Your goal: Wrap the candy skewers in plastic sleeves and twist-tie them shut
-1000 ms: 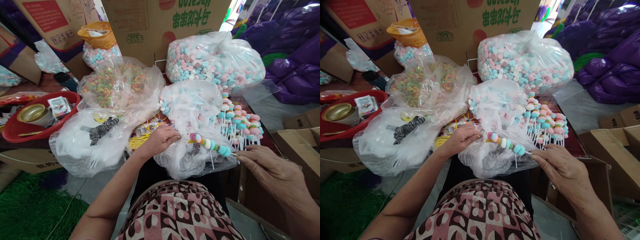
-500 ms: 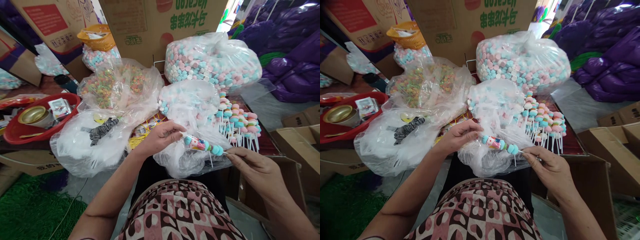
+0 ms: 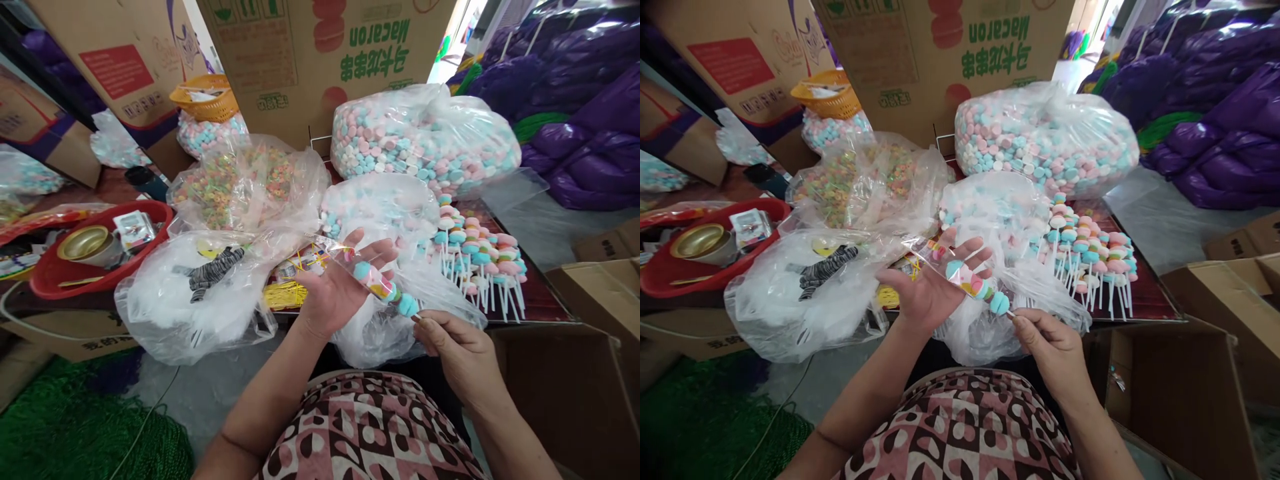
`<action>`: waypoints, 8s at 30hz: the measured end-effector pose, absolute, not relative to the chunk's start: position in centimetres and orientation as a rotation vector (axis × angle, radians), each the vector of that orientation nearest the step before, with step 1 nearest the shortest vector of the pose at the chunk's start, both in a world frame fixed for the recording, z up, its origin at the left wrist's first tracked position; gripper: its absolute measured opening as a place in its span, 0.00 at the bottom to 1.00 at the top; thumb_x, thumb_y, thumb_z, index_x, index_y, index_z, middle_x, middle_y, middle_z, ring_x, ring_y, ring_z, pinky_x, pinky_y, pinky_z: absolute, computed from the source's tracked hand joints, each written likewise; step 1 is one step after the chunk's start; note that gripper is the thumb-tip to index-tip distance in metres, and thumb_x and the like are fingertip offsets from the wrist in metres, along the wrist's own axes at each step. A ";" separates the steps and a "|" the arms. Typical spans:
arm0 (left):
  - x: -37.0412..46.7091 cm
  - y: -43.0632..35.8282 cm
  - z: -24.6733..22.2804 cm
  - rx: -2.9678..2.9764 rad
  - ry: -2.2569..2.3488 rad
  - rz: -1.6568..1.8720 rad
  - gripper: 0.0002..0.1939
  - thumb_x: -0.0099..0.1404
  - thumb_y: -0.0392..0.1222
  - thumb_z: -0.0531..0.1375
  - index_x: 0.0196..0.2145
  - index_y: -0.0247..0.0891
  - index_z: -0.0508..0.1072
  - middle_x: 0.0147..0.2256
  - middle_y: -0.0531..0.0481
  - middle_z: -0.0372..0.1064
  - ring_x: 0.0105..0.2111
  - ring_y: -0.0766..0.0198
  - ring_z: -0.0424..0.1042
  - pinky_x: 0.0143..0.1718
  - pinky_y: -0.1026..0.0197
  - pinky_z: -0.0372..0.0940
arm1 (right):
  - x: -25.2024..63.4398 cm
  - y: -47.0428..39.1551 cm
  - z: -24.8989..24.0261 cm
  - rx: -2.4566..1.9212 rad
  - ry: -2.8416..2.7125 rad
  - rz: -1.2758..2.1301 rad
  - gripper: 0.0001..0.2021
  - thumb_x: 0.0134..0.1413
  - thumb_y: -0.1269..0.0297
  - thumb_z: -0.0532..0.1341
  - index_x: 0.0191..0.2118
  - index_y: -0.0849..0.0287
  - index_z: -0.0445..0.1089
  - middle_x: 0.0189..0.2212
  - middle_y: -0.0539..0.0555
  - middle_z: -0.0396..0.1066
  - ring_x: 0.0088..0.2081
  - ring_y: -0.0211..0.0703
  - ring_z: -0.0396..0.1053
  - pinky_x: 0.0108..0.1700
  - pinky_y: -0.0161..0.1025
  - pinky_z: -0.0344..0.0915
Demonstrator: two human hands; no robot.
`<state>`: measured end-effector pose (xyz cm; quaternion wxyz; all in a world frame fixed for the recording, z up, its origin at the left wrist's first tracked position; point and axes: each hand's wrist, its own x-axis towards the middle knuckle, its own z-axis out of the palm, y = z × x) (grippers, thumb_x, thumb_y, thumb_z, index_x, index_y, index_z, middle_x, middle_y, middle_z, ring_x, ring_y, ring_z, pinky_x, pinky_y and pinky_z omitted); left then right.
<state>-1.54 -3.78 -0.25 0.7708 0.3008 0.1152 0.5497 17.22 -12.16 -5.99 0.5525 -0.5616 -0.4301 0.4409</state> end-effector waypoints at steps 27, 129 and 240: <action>0.4 -5.5 -2.7 0.729 0.533 1.115 0.24 0.52 0.57 0.70 0.41 0.41 0.74 0.39 0.49 0.74 0.39 0.64 0.73 0.43 0.62 0.65 | 12.4 -11.6 -4.5 -1.249 -1.032 1.324 0.17 0.60 0.49 0.60 0.39 0.58 0.74 0.14 0.44 0.60 0.18 0.35 0.57 0.23 0.34 0.57; -1.4 -5.6 -4.1 0.899 0.741 0.773 0.27 0.53 0.66 0.65 0.28 0.36 0.67 0.16 0.55 0.69 0.15 0.70 0.66 0.17 0.68 0.59 | 14.3 -4.9 -3.2 -1.049 -1.950 -0.242 0.09 0.56 0.73 0.63 0.40 0.52 0.75 0.36 0.54 0.75 0.36 0.44 0.74 0.37 0.41 0.72; -1.6 -3.4 -1.9 0.644 0.465 0.855 0.28 0.59 0.62 0.61 0.46 0.35 0.72 0.30 0.47 0.74 0.26 0.65 0.70 0.25 0.64 0.63 | 11.1 -9.0 -5.5 -1.066 -1.007 1.386 0.12 0.56 0.52 0.66 0.34 0.56 0.76 0.16 0.46 0.67 0.19 0.36 0.62 0.25 0.35 0.60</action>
